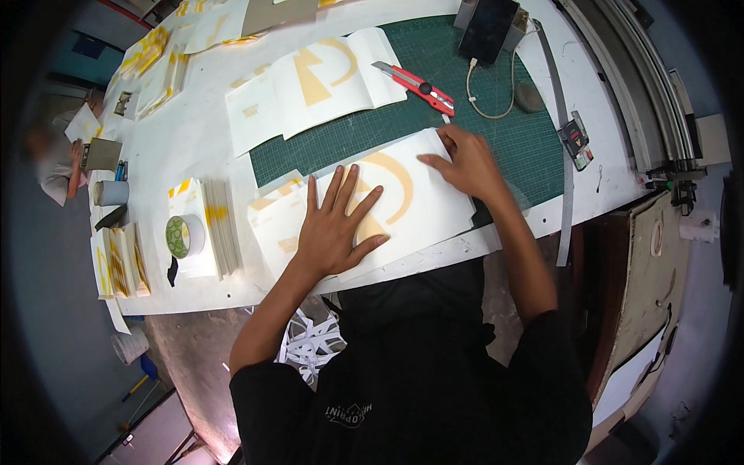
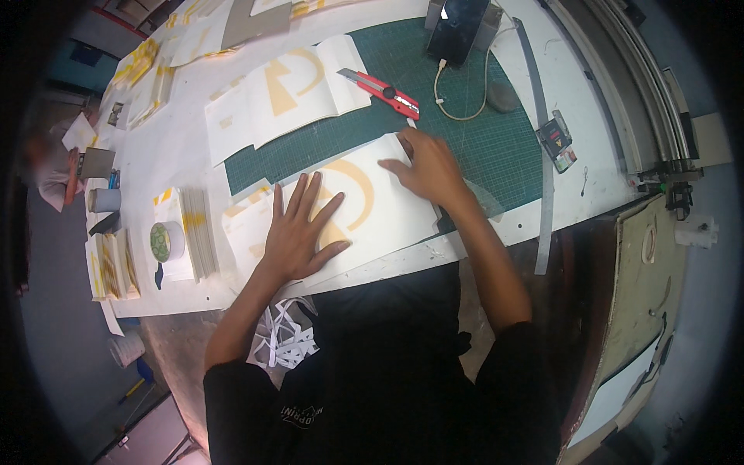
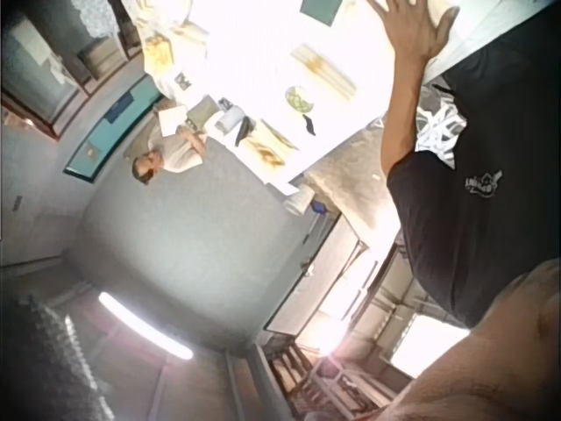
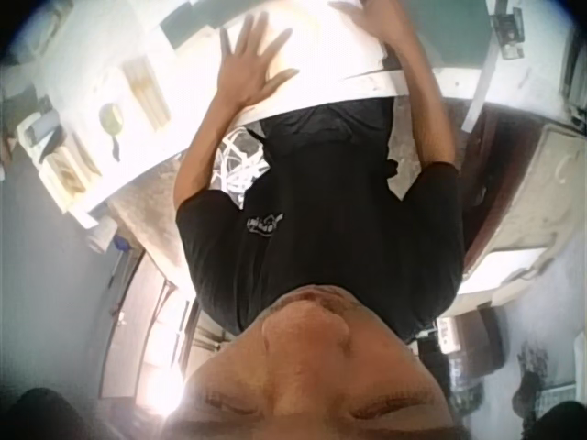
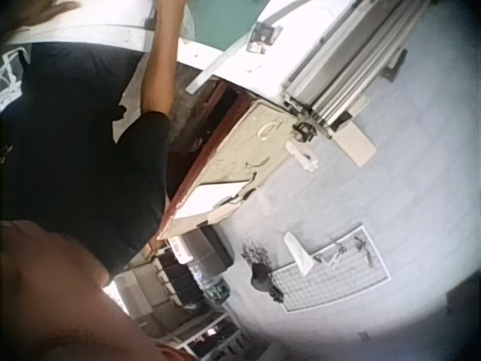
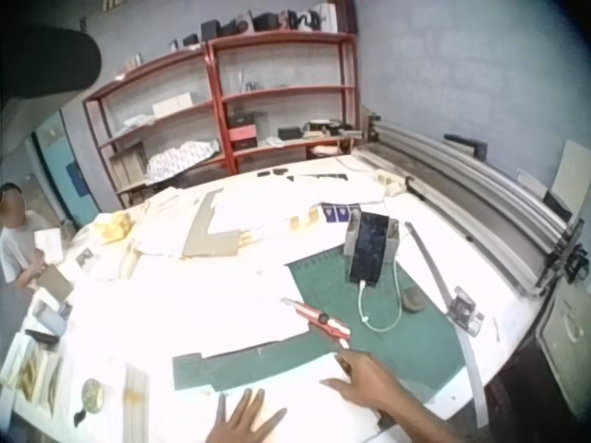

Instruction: The person assembles paper products by folding white sheets with yellow printed designs. They use a red utility knife to trim edges and a clear plastic scraper to smooth the folds on a green cutting mat. The person handles the sheets one at a time, stacking the finished items.

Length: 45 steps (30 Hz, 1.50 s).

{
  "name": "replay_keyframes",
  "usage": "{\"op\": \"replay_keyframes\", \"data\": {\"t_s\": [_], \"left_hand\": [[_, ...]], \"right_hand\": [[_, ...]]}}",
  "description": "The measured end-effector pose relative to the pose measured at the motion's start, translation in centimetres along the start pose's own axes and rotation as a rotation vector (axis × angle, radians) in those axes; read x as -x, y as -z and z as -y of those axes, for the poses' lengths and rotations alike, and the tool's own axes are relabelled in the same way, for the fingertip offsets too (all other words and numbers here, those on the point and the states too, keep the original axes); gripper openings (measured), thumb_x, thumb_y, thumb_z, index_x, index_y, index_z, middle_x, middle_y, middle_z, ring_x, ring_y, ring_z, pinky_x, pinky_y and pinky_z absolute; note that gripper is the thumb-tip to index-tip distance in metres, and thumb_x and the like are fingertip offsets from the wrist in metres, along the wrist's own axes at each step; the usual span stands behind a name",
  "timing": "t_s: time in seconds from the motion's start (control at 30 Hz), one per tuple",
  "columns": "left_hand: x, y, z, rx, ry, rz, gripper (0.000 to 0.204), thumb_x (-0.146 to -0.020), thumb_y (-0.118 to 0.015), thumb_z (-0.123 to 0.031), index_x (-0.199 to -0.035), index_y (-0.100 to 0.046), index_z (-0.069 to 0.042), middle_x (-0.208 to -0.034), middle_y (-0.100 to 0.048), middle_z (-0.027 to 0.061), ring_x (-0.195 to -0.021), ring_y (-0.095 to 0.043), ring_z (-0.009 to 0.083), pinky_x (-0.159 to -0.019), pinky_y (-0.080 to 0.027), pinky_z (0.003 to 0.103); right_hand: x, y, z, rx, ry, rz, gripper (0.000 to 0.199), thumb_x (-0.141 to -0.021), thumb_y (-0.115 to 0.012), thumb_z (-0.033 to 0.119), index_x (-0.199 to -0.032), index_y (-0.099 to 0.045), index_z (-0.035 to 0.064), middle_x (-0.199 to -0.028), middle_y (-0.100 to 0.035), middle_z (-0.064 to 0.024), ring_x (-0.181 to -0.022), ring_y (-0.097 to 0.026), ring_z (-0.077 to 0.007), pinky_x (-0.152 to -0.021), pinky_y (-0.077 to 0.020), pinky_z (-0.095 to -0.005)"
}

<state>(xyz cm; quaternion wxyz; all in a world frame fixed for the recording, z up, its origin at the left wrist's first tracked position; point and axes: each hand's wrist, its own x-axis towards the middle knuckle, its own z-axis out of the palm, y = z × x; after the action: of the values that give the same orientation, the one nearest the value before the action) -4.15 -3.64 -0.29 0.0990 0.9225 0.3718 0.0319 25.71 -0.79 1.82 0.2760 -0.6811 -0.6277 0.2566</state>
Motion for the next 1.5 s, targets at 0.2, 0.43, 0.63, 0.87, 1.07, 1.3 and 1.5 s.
{"op": "replay_keyframes", "data": {"t_s": [0.2,0.43,0.63,0.87,1.07,1.3,1.5], "left_hand": [[0.1,0.0,0.0,0.008,0.009,0.001,0.082,-0.099,-0.055,-0.071,-0.165,-0.045,-0.022,-0.175,-0.021,0.0266,-0.164,-0.016,0.0458,-0.126,-0.004,0.074],[0.1,-0.1,-0.1,0.004,0.005,-0.005,0.082,-0.1,-0.054,-0.071,-0.164,-0.045,-0.021,-0.175,-0.021,0.0274,-0.164,-0.016,0.0458,-0.126,-0.004,0.074],[0.1,-0.1,0.0,-0.004,0.003,-0.007,0.083,-0.1,-0.053,-0.072,-0.164,-0.045,-0.02,-0.175,-0.021,0.0278,-0.164,-0.016,0.0459,-0.126,-0.004,0.073],[0.0,-0.1,-0.1,-0.004,0.006,-0.001,0.082,-0.1,-0.053,-0.072,-0.164,-0.046,-0.02,-0.175,-0.022,0.0279,-0.163,-0.016,0.0461,-0.126,-0.004,0.073],[0.0,-0.1,-0.1,-0.004,0.006,-0.033,0.079,-0.101,-0.051,-0.072,-0.164,-0.048,-0.024,-0.173,-0.027,0.0274,-0.162,-0.021,0.0458,-0.126,-0.005,0.074],[-0.1,0.1,-0.2,0.012,-0.002,-0.023,0.08,-0.099,-0.056,-0.069,-0.162,-0.048,-0.02,-0.174,-0.024,0.0285,-0.163,-0.018,0.047,-0.126,-0.005,0.073],[-0.1,0.0,-0.1,0.017,0.006,-0.024,0.08,-0.099,-0.056,-0.069,-0.162,-0.049,-0.019,-0.174,-0.024,0.0287,-0.163,-0.017,0.0465,-0.126,-0.005,0.073]], "right_hand": [[-3.7,0.6,-1.0,-0.003,0.011,0.231,0.036,-0.085,-0.09,0.018,-0.115,-0.081,0.001,-0.079,-0.068,-0.0079,-0.067,-0.055,-0.0152,-0.063,-0.0447,-0.0334],[-3.4,0.6,-1.1,-0.012,0.063,0.184,0.036,-0.081,-0.093,0.018,-0.111,-0.082,0.0028,-0.083,-0.069,-0.0061,-0.069,-0.054,-0.0153,-0.062,-0.0431,-0.0331],[-3.6,0.3,-1.8,-0.023,0.118,0.15,0.035,-0.079,-0.095,0.018,-0.107,-0.082,0.0022,-0.088,-0.069,-0.0066,-0.07,-0.054,-0.0162,-0.062,-0.0427,-0.0336],[-3.9,0.3,-1.9,-0.015,0.147,0.149,0.034,-0.077,-0.096,0.02,-0.098,-0.078,0.0022,-0.09,-0.068,-0.0072,-0.07,-0.054,-0.0172,-0.063,-0.043,-0.0348],[-4.2,0.6,-1.8,-0.004,0.132,0.179,0.038,-0.075,-0.098,0.024,-0.092,-0.072,0.0019,-0.082,-0.064,-0.0066,-0.066,-0.053,-0.0167,-0.061,-0.0417,-0.0344],[-2.8,0.8,-2.4,-0.248,-0.114,0.208,0.045,-0.074,-0.098,0.034,-0.091,-0.069,0.0033,-0.082,-0.066,-0.006,-0.071,-0.061,-0.0155,-0.062,-0.0458,-0.0332],[3.5,2.0,-3.3,-0.282,-0.254,0.292,0.039,-0.081,-0.094,0.031,-0.083,-0.068,0.0015,-0.066,-0.059,-0.0036,-0.058,-0.05,-0.0149,-0.057,-0.041,-0.0342]]}}
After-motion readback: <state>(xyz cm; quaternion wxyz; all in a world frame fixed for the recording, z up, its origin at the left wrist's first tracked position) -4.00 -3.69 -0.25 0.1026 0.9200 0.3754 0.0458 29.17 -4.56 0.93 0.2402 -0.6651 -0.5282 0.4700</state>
